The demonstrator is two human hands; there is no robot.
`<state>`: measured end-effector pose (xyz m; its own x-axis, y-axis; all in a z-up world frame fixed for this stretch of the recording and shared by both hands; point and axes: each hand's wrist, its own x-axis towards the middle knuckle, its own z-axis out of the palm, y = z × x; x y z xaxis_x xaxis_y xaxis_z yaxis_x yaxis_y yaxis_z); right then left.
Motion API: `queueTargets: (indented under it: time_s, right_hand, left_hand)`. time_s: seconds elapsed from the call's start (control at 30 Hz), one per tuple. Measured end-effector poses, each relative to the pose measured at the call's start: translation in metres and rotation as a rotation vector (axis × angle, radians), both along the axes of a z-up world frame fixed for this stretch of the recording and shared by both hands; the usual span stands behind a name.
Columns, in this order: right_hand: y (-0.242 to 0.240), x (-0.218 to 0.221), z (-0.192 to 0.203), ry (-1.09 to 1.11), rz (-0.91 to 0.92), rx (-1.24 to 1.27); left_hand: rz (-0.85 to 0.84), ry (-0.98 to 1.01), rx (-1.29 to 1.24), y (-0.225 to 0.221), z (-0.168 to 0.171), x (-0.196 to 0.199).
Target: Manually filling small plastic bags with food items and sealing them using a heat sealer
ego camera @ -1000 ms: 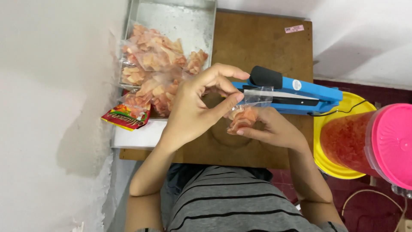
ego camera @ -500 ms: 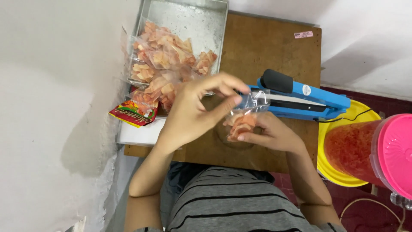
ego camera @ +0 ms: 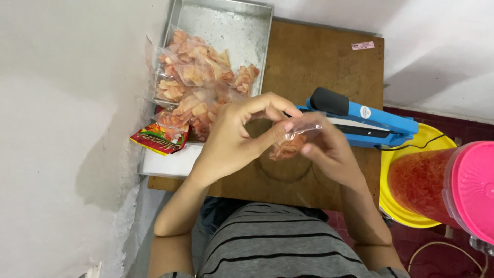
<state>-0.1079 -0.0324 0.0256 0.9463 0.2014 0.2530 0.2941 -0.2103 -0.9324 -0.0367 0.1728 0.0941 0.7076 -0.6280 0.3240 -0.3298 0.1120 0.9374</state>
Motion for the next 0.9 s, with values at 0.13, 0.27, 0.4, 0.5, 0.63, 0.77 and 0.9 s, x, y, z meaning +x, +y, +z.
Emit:
queueTargets:
  time_s: [0.13,0.27,0.4,0.5,0.63,0.77,0.9]
  right_hand:
    - [0.018,-0.002,0.011,-0.018,-0.206,0.224]
    - [0.024,0.000,0.015,-0.047,-0.259,0.317]
    - [0.012,0.001,0.012,-0.033,-0.171,0.205]
    - [0.017,0.001,0.014,-0.013,-0.214,0.139]
    - [0.017,0.005,0.012,-0.024,-0.174,0.125]
    - [0.022,0.007,0.009,0.015,-0.137,0.147]
    - [0.023,0.013,0.006,0.013,-0.057,0.166]
  left_hand:
    - [-0.029,0.079,-0.042,-0.002,0.002,-0.004]
    - [0.007,0.052,-0.034,-0.001,0.000,-0.005]
    - [0.027,0.087,-0.052,-0.001,-0.001,-0.007]
    - [0.031,0.046,-0.022,0.000,0.002,-0.008]
    - [0.045,0.039,-0.023,0.002,0.000,-0.008]
    - [0.055,0.011,-0.001,0.005,0.000,-0.008]
    - [0.051,0.009,-0.005,0.008,-0.003,-0.005]
